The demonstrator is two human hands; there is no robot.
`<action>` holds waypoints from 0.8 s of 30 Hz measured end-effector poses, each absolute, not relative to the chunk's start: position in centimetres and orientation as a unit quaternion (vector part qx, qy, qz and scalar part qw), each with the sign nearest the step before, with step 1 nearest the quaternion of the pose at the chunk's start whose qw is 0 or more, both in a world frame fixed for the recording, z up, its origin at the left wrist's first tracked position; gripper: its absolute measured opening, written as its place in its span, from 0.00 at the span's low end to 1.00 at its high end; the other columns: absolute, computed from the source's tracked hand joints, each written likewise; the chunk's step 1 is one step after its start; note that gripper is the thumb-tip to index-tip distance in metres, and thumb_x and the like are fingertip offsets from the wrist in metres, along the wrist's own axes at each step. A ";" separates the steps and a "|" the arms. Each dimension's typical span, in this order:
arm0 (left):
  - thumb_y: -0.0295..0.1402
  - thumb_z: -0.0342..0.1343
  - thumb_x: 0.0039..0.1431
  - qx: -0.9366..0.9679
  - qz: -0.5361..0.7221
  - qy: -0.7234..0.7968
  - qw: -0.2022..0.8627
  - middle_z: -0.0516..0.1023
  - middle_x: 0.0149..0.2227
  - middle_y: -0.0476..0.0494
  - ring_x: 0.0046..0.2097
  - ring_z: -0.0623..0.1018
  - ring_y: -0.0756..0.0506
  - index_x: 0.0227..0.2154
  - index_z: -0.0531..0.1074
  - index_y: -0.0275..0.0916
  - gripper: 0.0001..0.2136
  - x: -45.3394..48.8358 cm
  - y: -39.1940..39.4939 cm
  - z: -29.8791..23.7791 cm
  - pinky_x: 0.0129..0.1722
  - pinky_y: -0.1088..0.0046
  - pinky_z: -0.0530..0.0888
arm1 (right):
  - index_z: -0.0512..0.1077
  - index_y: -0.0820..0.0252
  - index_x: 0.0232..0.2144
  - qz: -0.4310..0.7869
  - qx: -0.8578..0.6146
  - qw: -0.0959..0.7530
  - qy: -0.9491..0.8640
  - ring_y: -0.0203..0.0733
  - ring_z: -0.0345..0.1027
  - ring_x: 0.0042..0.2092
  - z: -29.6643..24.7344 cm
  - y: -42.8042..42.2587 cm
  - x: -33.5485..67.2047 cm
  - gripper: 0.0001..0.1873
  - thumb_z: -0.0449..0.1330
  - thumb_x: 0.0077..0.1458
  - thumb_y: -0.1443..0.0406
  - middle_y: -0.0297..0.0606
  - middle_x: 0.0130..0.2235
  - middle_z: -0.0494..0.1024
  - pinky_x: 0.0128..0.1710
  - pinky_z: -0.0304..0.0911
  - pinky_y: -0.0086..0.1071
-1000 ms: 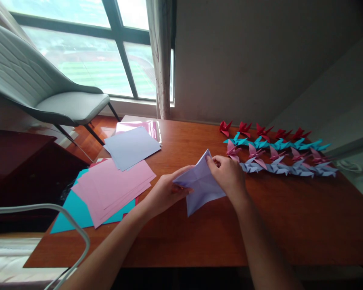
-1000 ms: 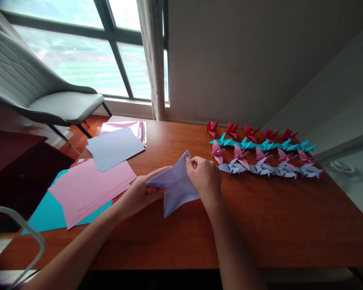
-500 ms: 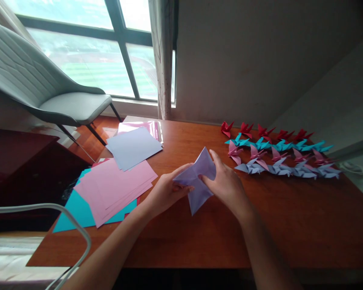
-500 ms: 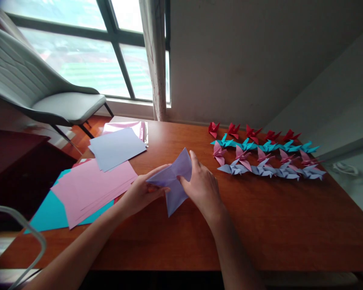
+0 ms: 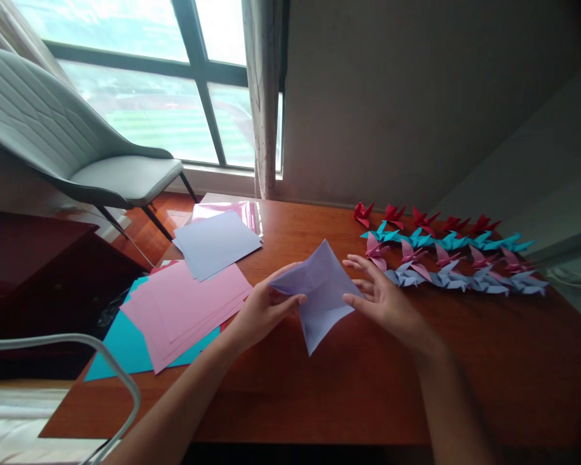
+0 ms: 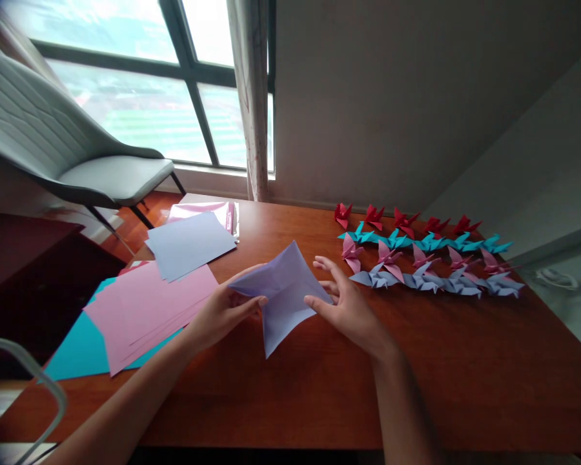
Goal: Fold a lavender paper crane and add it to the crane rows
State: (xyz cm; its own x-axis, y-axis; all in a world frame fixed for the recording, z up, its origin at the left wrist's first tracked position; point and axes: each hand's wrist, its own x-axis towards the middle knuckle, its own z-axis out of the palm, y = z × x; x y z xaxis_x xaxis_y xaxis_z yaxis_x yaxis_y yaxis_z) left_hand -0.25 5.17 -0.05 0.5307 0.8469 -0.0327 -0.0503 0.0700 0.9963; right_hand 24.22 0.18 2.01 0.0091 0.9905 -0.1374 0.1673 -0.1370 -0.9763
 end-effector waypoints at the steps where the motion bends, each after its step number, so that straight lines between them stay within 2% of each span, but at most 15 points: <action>1: 0.39 0.63 0.58 0.586 0.347 0.345 0.645 0.79 0.52 0.38 0.48 0.80 0.41 0.62 0.64 0.39 0.29 -0.3 5.2 0.1 0.40 0.70 0.79 | 0.58 0.47 0.62 0.501 -0.564 0.428 -0.498 0.49 0.70 0.57 1.8 -0.1 24.7 0.40 0.69 0.50 0.58 0.46 0.68 0.57 0.49 0.72 0.39; 3: 0.40 0.63 0.58 0.583 0.348 0.361 0.639 0.80 0.49 0.38 0.43 0.81 0.43 0.58 0.68 0.38 0.26 -0.3 5.3 0.3 0.36 0.72 0.78 | 0.59 0.45 0.62 0.525 -0.544 0.442 -0.483 0.50 0.67 0.59 1.4 -0.6 25.5 0.41 0.71 0.49 0.59 0.45 0.68 0.59 0.53 0.69 0.41; 5: 0.41 0.63 0.57 0.579 0.347 0.376 0.635 0.81 0.45 0.39 0.38 0.80 0.45 0.49 0.74 0.35 0.20 -0.4 5.4 0.4 0.35 0.73 0.78 | 0.59 0.46 0.62 0.545 -0.525 0.462 -0.463 0.49 0.65 0.61 0.7 -1.1 26.0 0.40 0.70 0.51 0.59 0.45 0.64 0.64 0.56 0.66 0.41; 7: 0.42 0.64 0.56 0.575 0.344 0.384 0.635 0.82 0.40 0.40 0.35 0.80 0.46 0.39 0.76 0.34 0.16 -0.5 5.5 0.5 0.33 0.74 0.77 | 0.59 0.46 0.63 0.567 -0.495 0.484 -0.446 0.49 0.66 0.60 0.1 -1.6 26.0 0.41 0.71 0.50 0.60 0.45 0.62 0.68 0.56 0.65 0.41; 9: 0.43 0.65 0.55 0.571 0.343 0.389 0.637 0.82 0.38 0.40 0.33 0.79 0.47 0.35 0.76 0.34 0.15 -0.5 5.5 0.7 0.32 0.74 0.77 | 0.59 0.46 0.63 0.595 -0.478 0.476 -0.437 0.49 0.70 0.57 -0.4 -1.8 25.4 0.43 0.72 0.49 0.61 0.43 0.60 0.71 0.54 0.66 0.41; 11: 0.44 0.65 0.55 0.568 0.343 0.391 0.638 0.81 0.39 0.40 0.33 0.79 0.47 0.36 0.76 0.34 0.16 -0.4 5.4 0.8 0.31 0.74 0.77 | 0.60 0.46 0.63 0.595 -0.467 0.493 -0.431 0.49 0.71 0.55 -0.7 -1.8 24.5 0.44 0.73 0.46 0.60 0.41 0.58 0.73 0.54 0.66 0.42; 13: 0.44 0.64 0.55 0.570 0.345 0.392 0.635 0.81 0.41 0.40 0.34 0.80 0.47 0.42 0.76 0.35 0.18 -0.4 5.2 1.0 0.32 0.74 0.77 | 0.61 0.46 0.62 0.579 -0.463 0.516 -0.428 0.50 0.71 0.54 -0.7 -1.6 23.6 0.44 0.73 0.45 0.59 0.40 0.57 0.74 0.54 0.67 0.43; 17: 0.44 0.63 0.57 0.575 0.346 0.392 0.629 0.81 0.43 0.41 0.34 0.80 0.47 0.51 0.72 0.38 0.23 -0.5 5.0 1.2 0.33 0.73 0.78 | 0.61 0.47 0.62 0.544 -0.470 0.553 -0.420 0.49 0.71 0.55 -0.6 -1.2 22.9 0.42 0.72 0.47 0.60 0.41 0.57 0.74 0.52 0.68 0.40; 24: 0.43 0.63 0.57 0.578 0.340 0.381 0.636 0.81 0.42 0.41 0.36 0.81 0.44 0.47 0.74 0.35 0.19 -0.4 5.1 0.4 0.34 0.70 0.78 | 0.59 0.48 0.64 0.491 -0.503 0.543 -0.461 0.52 0.72 0.55 -0.4 -0.9 22.5 0.42 0.70 0.50 0.56 0.44 0.57 0.74 0.49 0.72 0.42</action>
State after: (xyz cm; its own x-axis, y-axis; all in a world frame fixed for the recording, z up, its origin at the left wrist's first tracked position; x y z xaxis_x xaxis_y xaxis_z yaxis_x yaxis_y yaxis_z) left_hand -0.42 5.09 0.40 0.4779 0.8736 -0.0924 0.0077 0.1010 0.9949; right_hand 22.53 -0.91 -0.39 0.0942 0.9955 0.0063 -0.0695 0.0129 -0.9975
